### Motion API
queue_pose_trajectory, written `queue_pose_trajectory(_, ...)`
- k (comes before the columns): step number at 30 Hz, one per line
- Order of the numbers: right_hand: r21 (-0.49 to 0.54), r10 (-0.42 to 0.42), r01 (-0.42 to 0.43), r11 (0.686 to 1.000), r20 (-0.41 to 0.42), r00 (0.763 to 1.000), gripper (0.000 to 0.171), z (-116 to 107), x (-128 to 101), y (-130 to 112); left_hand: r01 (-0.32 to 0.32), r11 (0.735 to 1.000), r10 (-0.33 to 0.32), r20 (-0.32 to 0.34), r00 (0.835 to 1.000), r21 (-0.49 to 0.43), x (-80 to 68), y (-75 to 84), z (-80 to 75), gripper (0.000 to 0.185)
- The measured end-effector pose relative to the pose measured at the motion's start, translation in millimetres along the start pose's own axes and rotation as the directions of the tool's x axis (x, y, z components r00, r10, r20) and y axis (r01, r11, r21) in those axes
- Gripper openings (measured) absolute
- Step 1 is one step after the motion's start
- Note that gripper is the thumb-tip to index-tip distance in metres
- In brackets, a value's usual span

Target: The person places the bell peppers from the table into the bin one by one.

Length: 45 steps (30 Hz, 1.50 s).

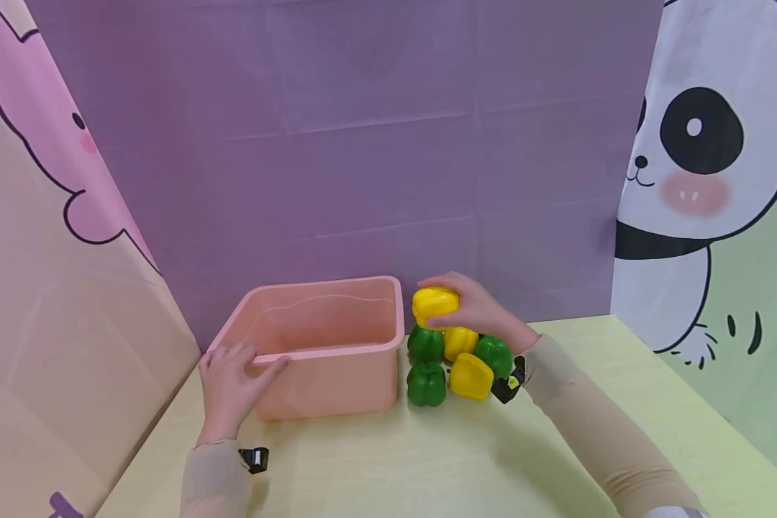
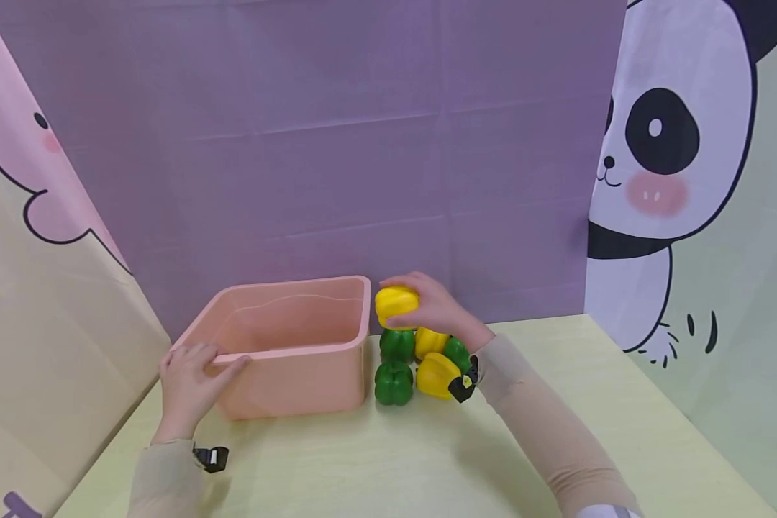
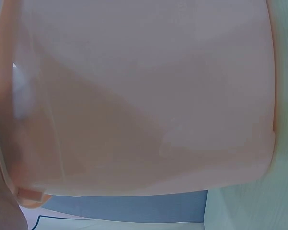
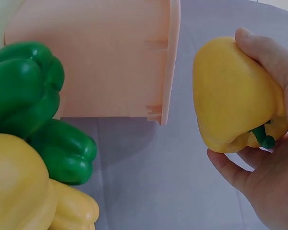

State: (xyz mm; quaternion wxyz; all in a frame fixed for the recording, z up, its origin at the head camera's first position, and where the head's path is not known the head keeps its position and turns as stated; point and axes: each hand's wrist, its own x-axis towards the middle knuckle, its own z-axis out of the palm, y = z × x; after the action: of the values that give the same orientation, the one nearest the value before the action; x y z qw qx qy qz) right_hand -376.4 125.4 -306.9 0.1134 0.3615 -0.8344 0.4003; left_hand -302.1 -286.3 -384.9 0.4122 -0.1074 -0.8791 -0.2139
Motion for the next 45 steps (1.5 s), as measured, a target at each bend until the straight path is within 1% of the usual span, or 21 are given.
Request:
queue_pose_trajectory(5, 0.007, -0.006, 0.006, 1.0, -0.002, 1.0, 0.058, 4, 7, -5, -0.001, 1.0, 0.001, -0.005, 1.0, 0.004, 0.7, 0.4, -0.6, 0.041)
queue_pose_trajectory(9, -0.008, -0.013, 0.013, 1.0, -0.004, 1.0, 0.058, 9, 13, -8, -0.003, 1.0, 0.003, -0.006, 1.0, 0.007, 0.6, 0.6, -0.8, 0.041)
queue_pose_trajectory(20, 0.017, -0.052, 0.052, 0.999, 0.01, 0.999, 0.061, 20, 28, -18, -0.003, 1.0, 0.003, -0.007, 1.0, 0.006, -0.5, 0.8, -0.3, 0.042)
queue_pose_trajectory(28, 0.045, -0.049, 0.048, 0.998, 0.024, 0.999, 0.059, 32, 39, -23, -0.008, 1.0, 0.008, -0.009, 1.0, 0.001, -0.4, 1.1, -0.4, 0.043)
queue_pose_trajectory(35, 0.077, -0.048, 0.044, 0.996, 0.049, 0.998, 0.061, 40, 47, -28, -0.01, 1.0, 0.01, -0.015, 1.0, 0.008, -1.1, -0.7, 1.5, 0.043)
queue_pose_trajectory(40, 0.048, -0.075, 0.072, 0.996, 0.054, 0.996, 0.061, 45, 53, -29, -0.008, 1.0, 0.008, -0.024, 1.0, 0.002, -1.2, -1.8, 2.3, 0.043)
queue_pose_trajectory(45, 0.041, -0.069, 0.066, 0.997, 0.062, 0.996, 0.061, 51, 57, -31, -0.008, 1.0, 0.008, -0.021, 1.0, 0.002, -1.0, -2.6, 2.8, 0.042)
